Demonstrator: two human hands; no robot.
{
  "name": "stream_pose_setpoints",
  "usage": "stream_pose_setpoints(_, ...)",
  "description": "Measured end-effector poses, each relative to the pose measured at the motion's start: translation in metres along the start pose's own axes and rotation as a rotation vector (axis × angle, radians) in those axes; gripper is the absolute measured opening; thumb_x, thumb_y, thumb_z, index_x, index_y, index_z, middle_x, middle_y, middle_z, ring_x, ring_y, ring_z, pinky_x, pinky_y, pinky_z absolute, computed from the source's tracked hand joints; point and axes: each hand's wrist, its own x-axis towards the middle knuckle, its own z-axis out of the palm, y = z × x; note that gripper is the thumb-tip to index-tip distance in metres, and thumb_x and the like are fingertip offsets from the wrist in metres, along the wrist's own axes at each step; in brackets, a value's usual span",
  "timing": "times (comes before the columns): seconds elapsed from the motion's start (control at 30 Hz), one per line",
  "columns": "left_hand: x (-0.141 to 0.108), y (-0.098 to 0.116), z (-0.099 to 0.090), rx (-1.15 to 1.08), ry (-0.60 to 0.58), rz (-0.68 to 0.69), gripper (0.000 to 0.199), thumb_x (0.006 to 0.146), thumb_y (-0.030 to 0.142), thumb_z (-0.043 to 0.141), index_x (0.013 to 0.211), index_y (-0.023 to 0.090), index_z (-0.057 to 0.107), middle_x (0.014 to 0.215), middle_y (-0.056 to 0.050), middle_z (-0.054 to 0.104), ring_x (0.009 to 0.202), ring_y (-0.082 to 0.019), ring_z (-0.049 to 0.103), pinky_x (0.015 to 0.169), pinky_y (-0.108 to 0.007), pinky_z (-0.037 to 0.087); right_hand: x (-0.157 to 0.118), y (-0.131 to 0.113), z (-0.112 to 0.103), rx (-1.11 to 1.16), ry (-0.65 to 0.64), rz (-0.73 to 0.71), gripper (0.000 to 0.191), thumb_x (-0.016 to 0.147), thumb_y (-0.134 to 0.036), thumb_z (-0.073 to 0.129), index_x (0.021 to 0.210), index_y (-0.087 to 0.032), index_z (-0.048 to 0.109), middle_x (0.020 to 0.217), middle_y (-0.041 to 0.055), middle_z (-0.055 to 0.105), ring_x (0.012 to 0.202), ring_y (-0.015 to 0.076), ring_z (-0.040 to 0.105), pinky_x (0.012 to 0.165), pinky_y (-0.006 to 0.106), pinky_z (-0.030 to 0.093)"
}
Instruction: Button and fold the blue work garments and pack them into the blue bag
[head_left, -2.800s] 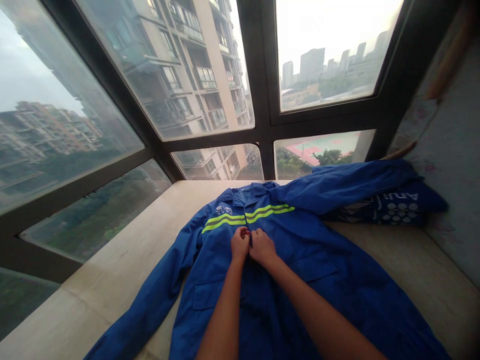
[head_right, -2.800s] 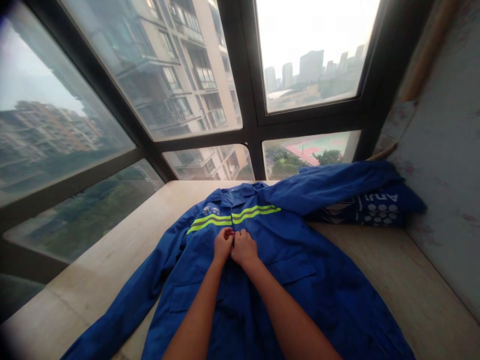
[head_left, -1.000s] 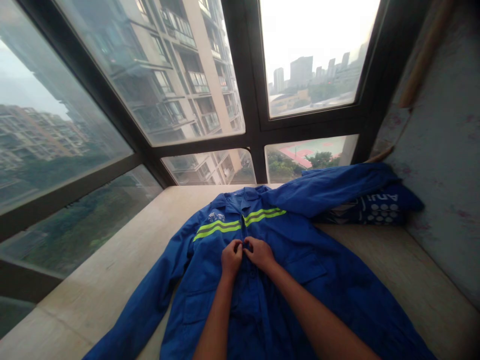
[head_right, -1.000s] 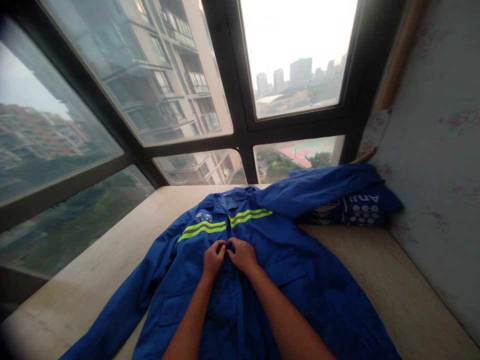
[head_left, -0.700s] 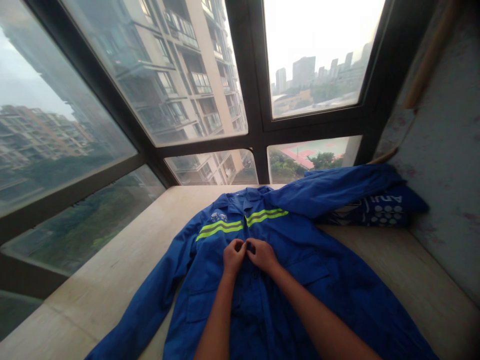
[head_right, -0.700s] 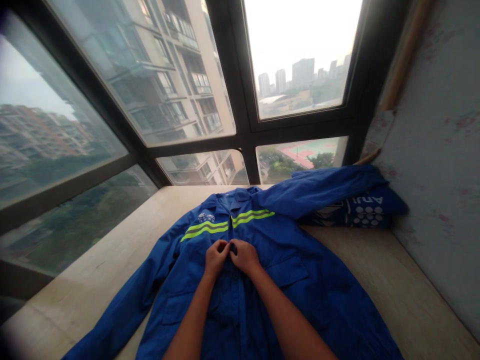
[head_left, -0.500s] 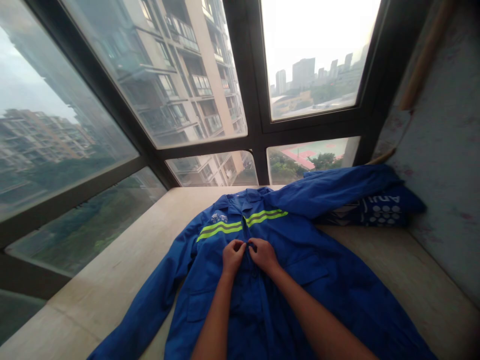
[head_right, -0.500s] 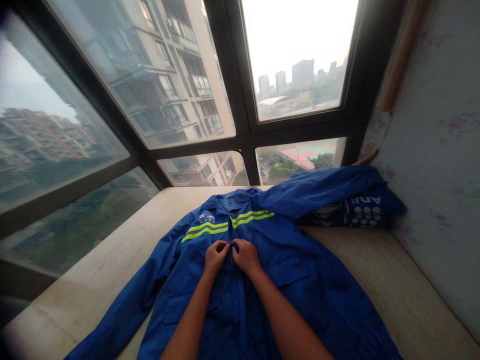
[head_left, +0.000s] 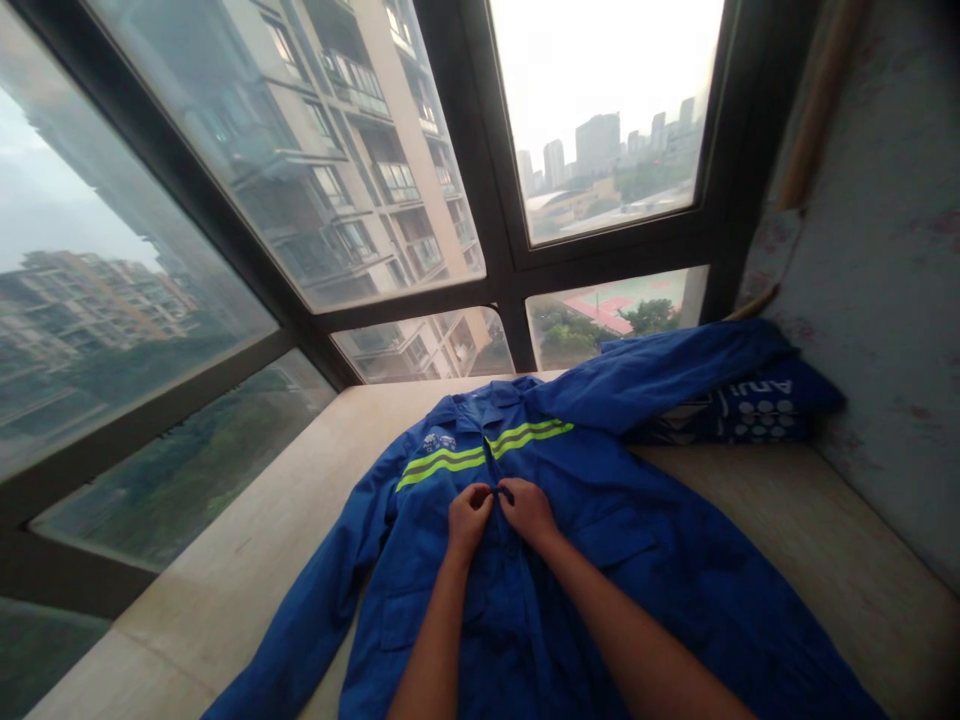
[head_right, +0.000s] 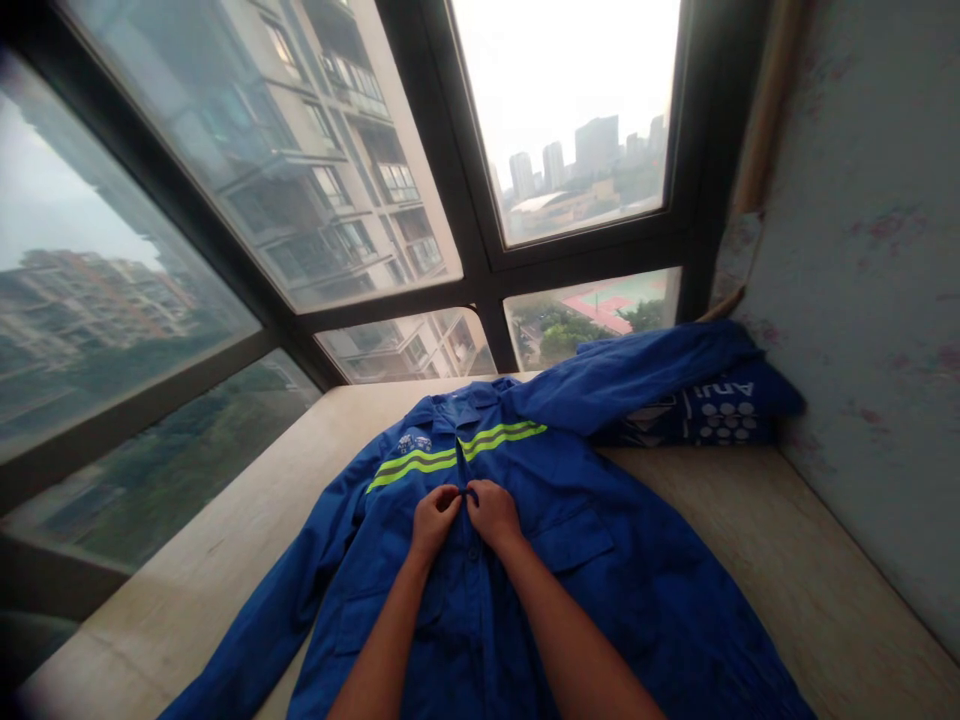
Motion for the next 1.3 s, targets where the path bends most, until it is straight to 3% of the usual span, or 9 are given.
stream_pose_setpoints(0.27,-0.001,0.001,0.001,0.062,-0.032,0.011,0.022,0.074,0.031,0.063,0.090,0.017,0.071,0.083,-0.006,0.076,0.073,-0.020,0.071,0.070,-0.032,0.057,0.009,-0.005,-0.003,-0.104,-0.074,0.038,0.023,0.092,-0.026,0.051,0.103,-0.024,0.071,0.106,0.0059,0.073,0.099,0.0190,0.067,0.079,0.025,0.045)
stream_pose_setpoints(0.47,0.000,-0.001,0.004,0.115,-0.016,-0.009,0.024,0.071,0.029,0.066,0.091,0.017,0.072,0.082,-0.005,0.075,0.067,-0.017,0.066,0.067,-0.029,0.054,0.014,-0.004,-0.013,-0.182,-0.120,-0.011,0.022,0.094,-0.030,0.050,0.099,-0.026,0.071,0.100,0.0058,0.073,0.092,0.0203,0.068,0.073,0.026,0.045)
stream_pose_setpoints(0.77,0.002,-0.004,0.003,0.073,-0.022,-0.034,0.023,0.074,0.031,0.065,0.090,0.018,0.074,0.086,-0.007,0.077,0.077,-0.021,0.071,0.076,-0.035,0.057,0.005,-0.002,-0.015,-0.201,-0.090,-0.070,0.029,0.098,-0.031,0.042,0.096,-0.024,0.070,0.098,0.0063,0.070,0.089,0.0182,0.066,0.074,0.025,0.045)
stream_pose_setpoints(0.97,0.005,-0.008,0.001,0.025,-0.026,-0.032,0.021,0.073,0.029,0.065,0.089,0.018,0.074,0.085,-0.006,0.077,0.079,-0.022,0.073,0.078,-0.036,0.058,0.008,0.003,-0.016,-0.140,-0.068,-0.150,0.022,0.091,-0.022,0.052,0.106,-0.026,0.068,0.113,0.0035,0.065,0.109,0.0163,0.058,0.085,0.021,0.043)
stream_pose_setpoints(1.3,0.002,-0.010,0.003,0.027,-0.014,0.010,0.025,0.077,0.037,0.063,0.091,0.020,0.075,0.092,-0.007,0.077,0.087,-0.023,0.072,0.084,-0.037,0.058,0.011,0.007,-0.012,-0.111,-0.079,-0.148,0.021,0.092,-0.025,0.050,0.102,-0.025,0.069,0.109,0.0027,0.064,0.098,0.0147,0.062,0.077,0.021,0.043)
